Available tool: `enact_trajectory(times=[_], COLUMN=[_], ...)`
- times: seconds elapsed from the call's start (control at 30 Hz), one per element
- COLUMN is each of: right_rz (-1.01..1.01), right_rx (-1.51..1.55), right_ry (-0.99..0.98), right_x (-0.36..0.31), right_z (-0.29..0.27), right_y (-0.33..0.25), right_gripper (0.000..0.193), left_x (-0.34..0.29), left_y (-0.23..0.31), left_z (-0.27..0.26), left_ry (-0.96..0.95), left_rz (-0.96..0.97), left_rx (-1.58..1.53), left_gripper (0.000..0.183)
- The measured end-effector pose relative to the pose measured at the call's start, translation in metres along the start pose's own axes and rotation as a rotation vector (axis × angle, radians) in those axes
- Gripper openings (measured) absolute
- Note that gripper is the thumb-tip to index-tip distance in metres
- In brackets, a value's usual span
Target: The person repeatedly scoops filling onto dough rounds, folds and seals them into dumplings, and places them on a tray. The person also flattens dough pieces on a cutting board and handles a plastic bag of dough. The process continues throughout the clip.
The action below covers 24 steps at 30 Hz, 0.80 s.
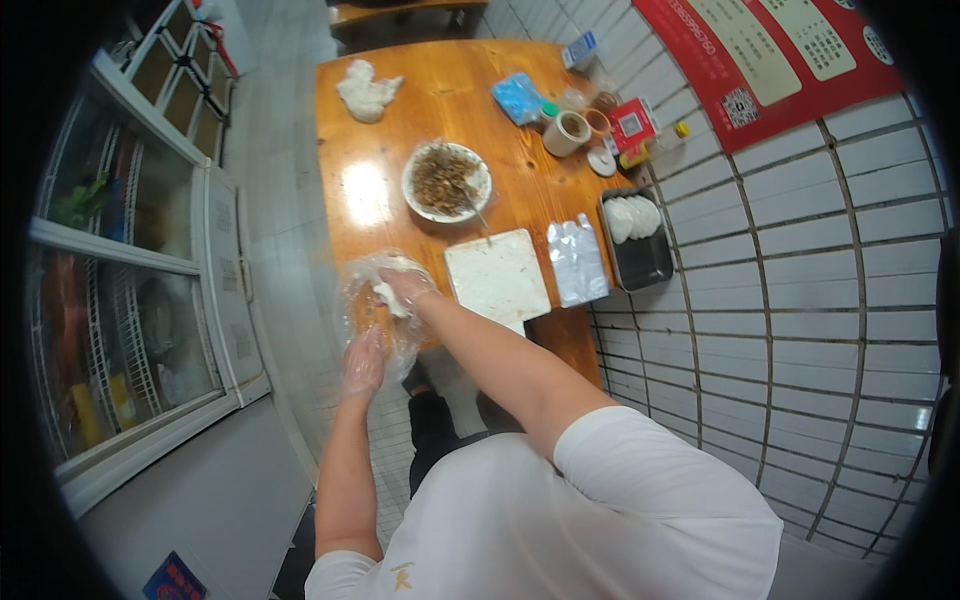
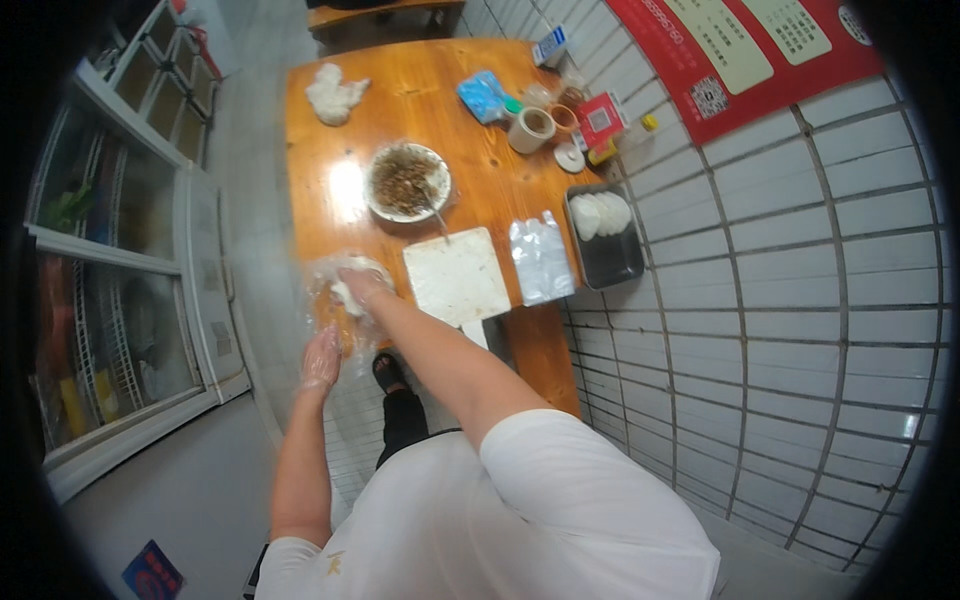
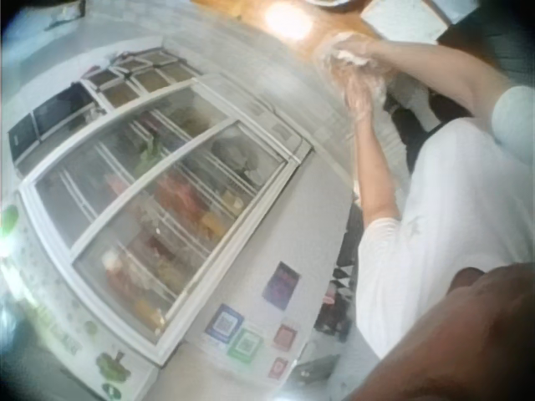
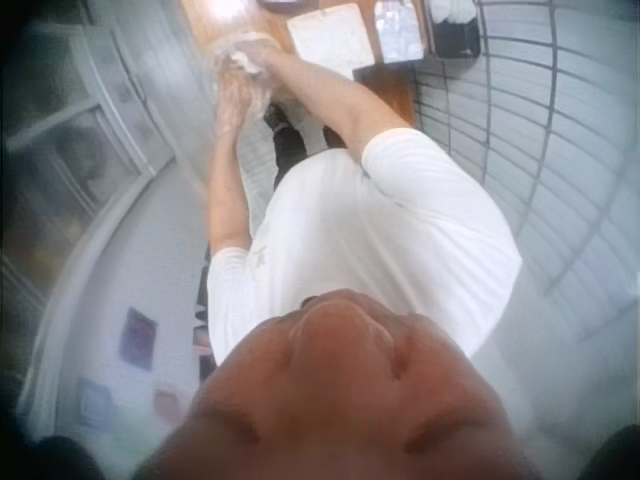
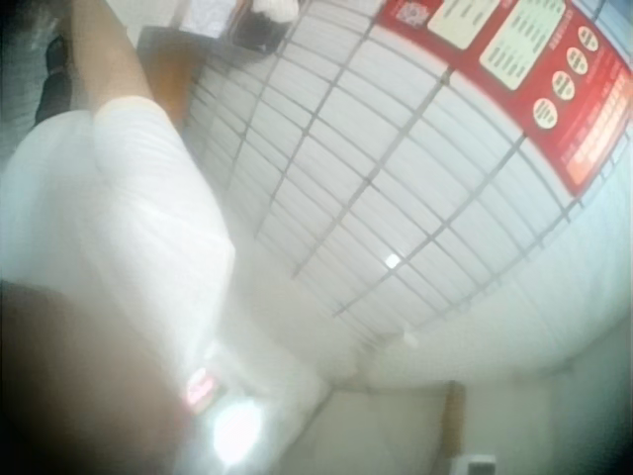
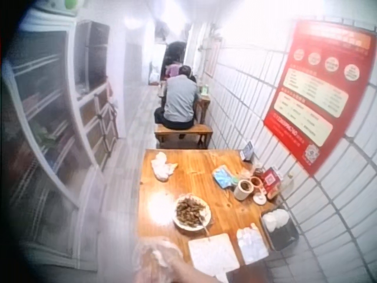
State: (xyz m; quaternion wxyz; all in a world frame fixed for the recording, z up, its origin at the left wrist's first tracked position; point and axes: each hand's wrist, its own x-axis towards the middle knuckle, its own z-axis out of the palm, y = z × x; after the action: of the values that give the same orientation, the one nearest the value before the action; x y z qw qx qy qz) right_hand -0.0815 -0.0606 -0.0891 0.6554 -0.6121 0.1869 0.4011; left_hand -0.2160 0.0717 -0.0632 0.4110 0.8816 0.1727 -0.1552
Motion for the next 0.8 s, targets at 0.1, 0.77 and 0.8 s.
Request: enact_trajectory(times=[0.1,0.77,0.8], right_rz=[-0.319,-0.545,-0.586], right_rx=[-0.793,-0.051,-0.035], right_ry=[0.098,-0.272,-0.316], right_x=[-0.025,-0.296,-0.301], right_z=[0.013,-0.06,-0.063], right_y=[0.002,-0.107,-0.108], right_gripper=[0.055,0.026,0.025], left_x=[-0.018,-0.125,-0.132], left_y=[0.012,0.24,0.244], left_z=[-0.023,-0.079,-0.093], left_ry=[-0.06,0.604,0.64], left_rz=[-0.461,0.789,0.996], left_rx=[-0.552,-0.562,-0.243], left_gripper=[0.075,0.035,0.035])
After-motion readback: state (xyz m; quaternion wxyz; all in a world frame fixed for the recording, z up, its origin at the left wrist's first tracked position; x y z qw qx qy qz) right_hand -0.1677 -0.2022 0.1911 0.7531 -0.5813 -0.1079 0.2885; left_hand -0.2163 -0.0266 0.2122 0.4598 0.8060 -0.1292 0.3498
